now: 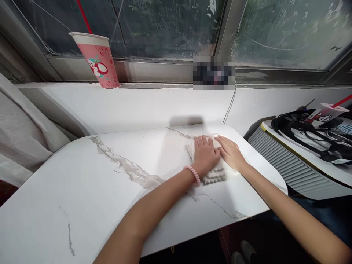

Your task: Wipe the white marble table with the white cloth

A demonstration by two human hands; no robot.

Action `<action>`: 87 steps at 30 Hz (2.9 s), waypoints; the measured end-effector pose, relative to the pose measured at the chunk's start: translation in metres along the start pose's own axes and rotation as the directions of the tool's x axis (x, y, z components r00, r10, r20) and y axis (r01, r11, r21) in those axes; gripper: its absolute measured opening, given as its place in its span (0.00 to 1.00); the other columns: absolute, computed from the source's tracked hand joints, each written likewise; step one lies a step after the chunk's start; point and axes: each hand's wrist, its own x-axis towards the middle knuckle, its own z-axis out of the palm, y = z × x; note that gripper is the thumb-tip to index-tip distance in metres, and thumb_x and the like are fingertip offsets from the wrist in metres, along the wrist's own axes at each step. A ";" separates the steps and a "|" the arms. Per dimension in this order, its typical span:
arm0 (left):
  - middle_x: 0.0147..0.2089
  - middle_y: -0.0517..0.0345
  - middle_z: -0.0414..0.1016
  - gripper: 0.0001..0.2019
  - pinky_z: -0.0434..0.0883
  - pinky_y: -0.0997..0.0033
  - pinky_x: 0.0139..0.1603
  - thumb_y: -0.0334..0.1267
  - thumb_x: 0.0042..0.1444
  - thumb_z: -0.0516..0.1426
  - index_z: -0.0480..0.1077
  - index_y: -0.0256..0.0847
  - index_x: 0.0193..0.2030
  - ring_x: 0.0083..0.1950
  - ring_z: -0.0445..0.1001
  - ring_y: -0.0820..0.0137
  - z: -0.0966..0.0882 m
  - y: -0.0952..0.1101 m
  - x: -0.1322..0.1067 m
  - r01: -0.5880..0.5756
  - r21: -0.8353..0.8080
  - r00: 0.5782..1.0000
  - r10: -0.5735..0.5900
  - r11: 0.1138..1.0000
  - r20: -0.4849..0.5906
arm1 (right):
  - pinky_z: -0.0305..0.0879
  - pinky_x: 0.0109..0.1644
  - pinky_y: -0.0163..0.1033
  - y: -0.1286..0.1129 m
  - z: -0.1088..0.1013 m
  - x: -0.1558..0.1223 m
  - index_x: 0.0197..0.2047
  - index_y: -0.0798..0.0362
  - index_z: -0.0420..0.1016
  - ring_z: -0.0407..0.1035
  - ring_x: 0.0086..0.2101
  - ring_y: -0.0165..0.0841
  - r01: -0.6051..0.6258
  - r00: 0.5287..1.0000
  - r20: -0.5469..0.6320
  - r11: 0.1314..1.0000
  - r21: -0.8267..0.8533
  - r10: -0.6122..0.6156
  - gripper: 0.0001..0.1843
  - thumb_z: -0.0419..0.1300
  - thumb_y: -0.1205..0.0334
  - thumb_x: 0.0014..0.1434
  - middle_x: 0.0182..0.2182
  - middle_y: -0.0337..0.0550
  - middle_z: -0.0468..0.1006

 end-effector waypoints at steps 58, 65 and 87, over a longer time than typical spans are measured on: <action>0.71 0.38 0.55 0.28 0.50 0.43 0.71 0.46 0.66 0.44 0.57 0.31 0.68 0.72 0.50 0.49 -0.043 -0.071 -0.166 -0.139 0.176 0.984 0.156 0.975 -0.085 | 0.53 0.66 0.57 -0.135 0.003 -0.094 0.55 0.49 0.70 0.53 0.64 0.45 0.116 0.993 0.003 0.971 0.207 -0.120 0.19 0.49 0.57 0.64 0.62 0.49 0.66; 0.70 0.43 0.58 0.27 0.51 0.44 0.70 0.46 0.65 0.45 0.59 0.35 0.67 0.72 0.51 0.50 -0.058 -0.110 -0.181 -0.097 0.200 0.988 0.119 0.975 -0.099 | 0.47 0.67 0.60 -0.179 0.020 -0.084 0.59 0.51 0.67 0.50 0.65 0.47 0.159 0.984 0.057 0.975 0.154 -0.169 0.23 0.47 0.61 0.63 0.63 0.51 0.64; 0.64 0.51 0.66 0.20 0.52 0.57 0.69 0.40 0.66 0.42 0.63 0.42 0.61 0.66 0.60 0.63 -0.079 -0.233 -0.014 -0.007 0.075 0.993 0.016 0.997 -0.117 | 0.49 0.65 0.53 -0.192 0.105 0.111 0.54 0.51 0.71 0.58 0.59 0.45 0.038 0.999 0.015 0.975 0.219 -0.042 0.19 0.49 0.60 0.61 0.56 0.48 0.71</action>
